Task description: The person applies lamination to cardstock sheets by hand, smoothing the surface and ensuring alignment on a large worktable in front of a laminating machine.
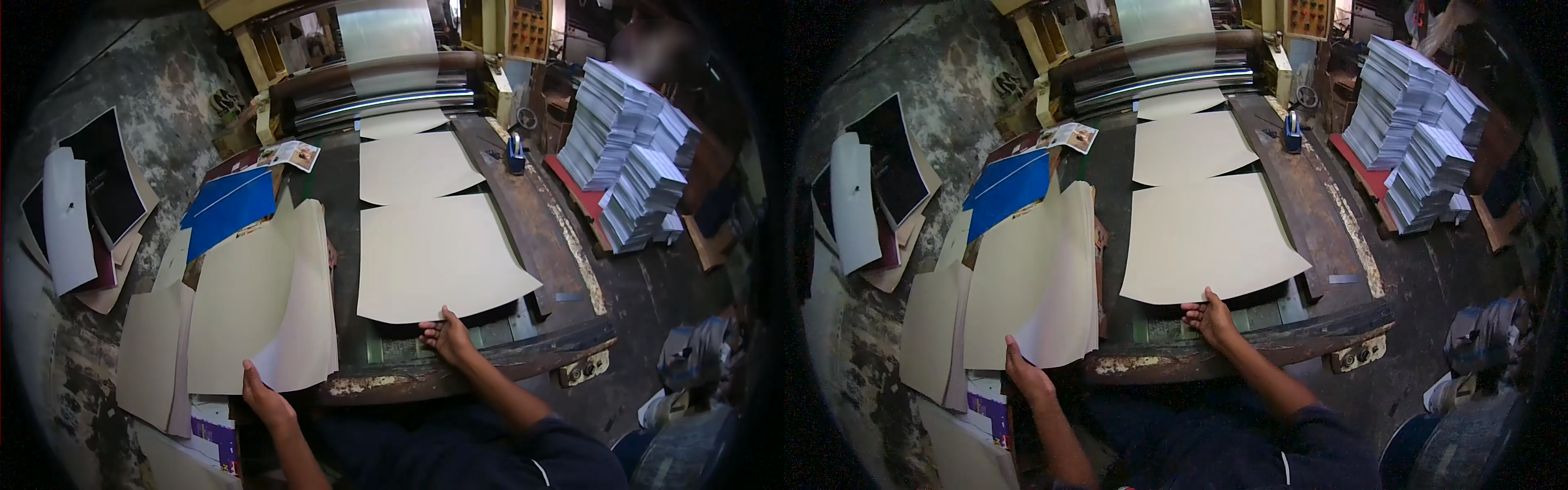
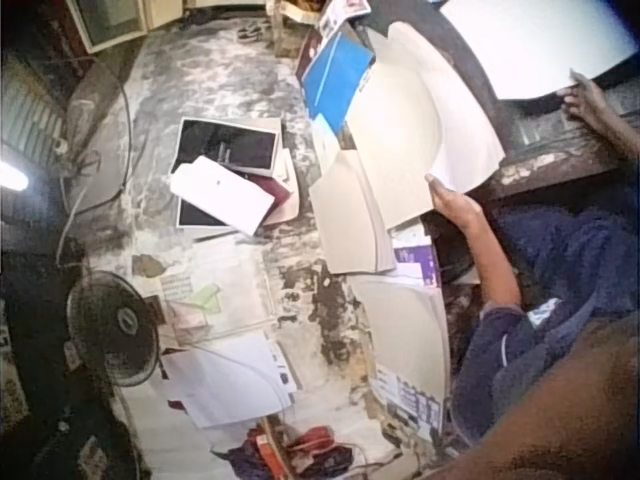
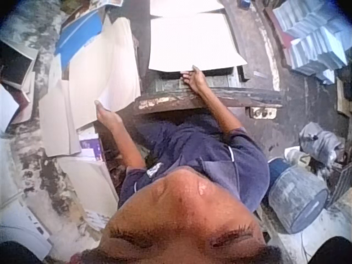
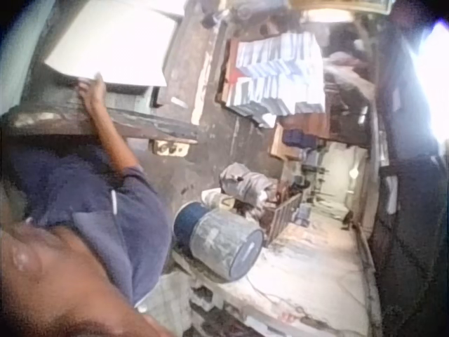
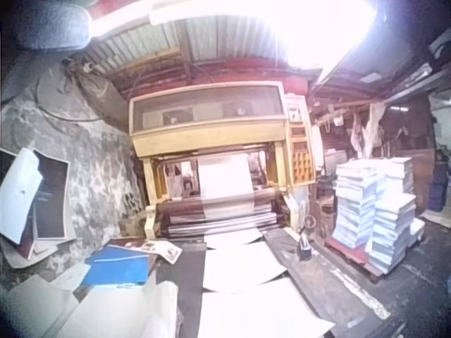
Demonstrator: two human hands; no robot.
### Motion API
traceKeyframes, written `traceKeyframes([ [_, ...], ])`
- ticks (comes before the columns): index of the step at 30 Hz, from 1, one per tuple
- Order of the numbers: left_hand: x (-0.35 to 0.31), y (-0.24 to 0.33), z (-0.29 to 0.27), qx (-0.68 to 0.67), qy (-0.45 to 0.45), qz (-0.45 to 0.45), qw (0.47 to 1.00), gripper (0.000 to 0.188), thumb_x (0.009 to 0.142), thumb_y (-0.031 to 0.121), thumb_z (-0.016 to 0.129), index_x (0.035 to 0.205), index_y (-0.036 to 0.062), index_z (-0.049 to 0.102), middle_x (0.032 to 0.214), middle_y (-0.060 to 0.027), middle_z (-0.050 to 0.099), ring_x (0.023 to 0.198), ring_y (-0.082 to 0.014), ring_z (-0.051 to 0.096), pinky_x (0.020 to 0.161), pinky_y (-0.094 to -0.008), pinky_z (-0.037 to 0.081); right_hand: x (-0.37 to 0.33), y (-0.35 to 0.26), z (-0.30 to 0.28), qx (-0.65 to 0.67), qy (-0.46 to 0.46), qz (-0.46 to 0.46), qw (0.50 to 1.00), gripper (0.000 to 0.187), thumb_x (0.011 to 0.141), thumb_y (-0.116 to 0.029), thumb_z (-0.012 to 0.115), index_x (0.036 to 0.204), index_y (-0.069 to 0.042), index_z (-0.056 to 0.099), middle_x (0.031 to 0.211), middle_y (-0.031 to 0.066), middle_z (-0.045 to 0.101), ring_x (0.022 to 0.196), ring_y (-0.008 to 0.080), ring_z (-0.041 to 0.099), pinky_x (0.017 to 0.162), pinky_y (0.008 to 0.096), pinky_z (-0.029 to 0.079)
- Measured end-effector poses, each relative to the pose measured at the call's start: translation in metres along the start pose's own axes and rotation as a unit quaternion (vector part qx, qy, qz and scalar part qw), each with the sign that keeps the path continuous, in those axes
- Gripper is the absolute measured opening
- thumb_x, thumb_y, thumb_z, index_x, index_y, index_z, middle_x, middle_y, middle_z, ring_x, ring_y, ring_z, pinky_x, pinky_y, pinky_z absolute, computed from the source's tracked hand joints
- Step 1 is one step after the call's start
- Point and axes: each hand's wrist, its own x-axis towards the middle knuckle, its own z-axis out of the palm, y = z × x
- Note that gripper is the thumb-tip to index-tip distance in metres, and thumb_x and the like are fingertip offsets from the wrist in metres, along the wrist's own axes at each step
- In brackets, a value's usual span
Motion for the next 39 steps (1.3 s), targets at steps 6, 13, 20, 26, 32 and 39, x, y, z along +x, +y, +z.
traceKeyframes([
  [6, -0.032, -0.013, 0.014, 0.334, -0.097, 0.186, 0.919, 0.034, 0.098, 0.022, 0.046, 0.078, -0.0001, 0.062, 0.078, -0.0142, 0.066, 0.077, -0.029, 0.061, 0.103, -0.0425, 0.036, 0.018, 0.011, -0.001, -0.007, 0.046, -0.035, 0.998, 0.052, 0.099, -0.045, 0.04, 0.133, -0.006, 0.033, 0.113, 0.0169, 0.059, 0.088, 0.0226, 0.056, 0.08, 0.0435, 0.05],
  [13, -0.049, 0.013, 0.016, 0.255, -0.415, 0.239, 0.84, 0.034, 0.093, 0.035, 0.057, 0.07, 0.0116, 0.068, 0.072, -0.0035, 0.069, 0.088, -0.0219, 0.069, 0.109, -0.053, 0.024, -0.076, -0.029, 0.04, -0.097, -0.259, -0.008, 0.961, 0.066, 0.088, -0.051, 0.056, 0.132, -0.004, 0.041, 0.113, 0.0129, 0.06, 0.089, 0.0194, 0.06, 0.079, 0.0375, 0.05],
  [20, -0.048, 0.017, 0.008, 0.306, -0.5, 0.274, 0.762, 0.04, 0.088, 0.049, 0.059, 0.088, 0.0119, 0.073, 0.098, -0.0058, 0.072, 0.124, -0.0316, 0.053, 0.113, -0.0576, 0.008, -0.112, -0.009, 0.013, -0.158, -0.123, 0.017, 0.98, 0.039, 0.09, -0.032, 0.058, 0.109, 0.002, 0.053, 0.089, 0.0137, 0.063, 0.07, 0.0191, 0.061, 0.06, 0.0298, 0.047],
  [26, -0.024, 0.009, -0.012, 0.374, -0.351, 0.314, 0.799, 0.056, 0.073, 0.051, 0.075, 0.109, 0.0083, 0.068, 0.122, -0.0134, 0.062, 0.131, -0.0401, 0.043, 0.11, -0.0591, 0.021, -0.154, 0.032, -0.016, -0.075, -0.068, 0.088, 0.991, 0.037, 0.094, -0.032, 0.056, 0.113, 0.0, 0.05, 0.089, 0.0143, 0.061, 0.075, 0.0208, 0.06, 0.071, 0.0376, 0.051],
  [32, 0.001, -0.006, -0.024, 0.385, -0.381, 0.228, 0.809, 0.05, 0.067, 0.036, 0.083, 0.105, 0.0072, 0.069, 0.11, -0.0097, 0.069, 0.119, -0.0294, 0.057, 0.106, -0.0492, 0.033, -0.184, 0.053, -0.029, -0.078, -0.057, 0.167, 0.981, 0.043, 0.098, -0.039, 0.048, 0.123, -0.003, 0.045, 0.1, 0.0179, 0.063, 0.076, 0.0187, 0.057, 0.08, 0.0422, 0.05],
  [39, 0.007, -0.015, -0.027, 0.363, -0.36, 0.142, 0.848, 0.033, 0.084, 0.026, 0.072, 0.108, 0.0032, 0.068, 0.102, -0.0116, 0.07, 0.11, -0.0268, 0.063, 0.101, -0.0434, 0.039, -0.171, 0.052, -0.028, -0.017, -0.013, 0.169, 0.985, 0.043, 0.1, -0.039, 0.045, 0.124, -0.004, 0.043, 0.104, 0.0182, 0.061, 0.077, 0.0186, 0.058, 0.082, 0.0424, 0.05],
])
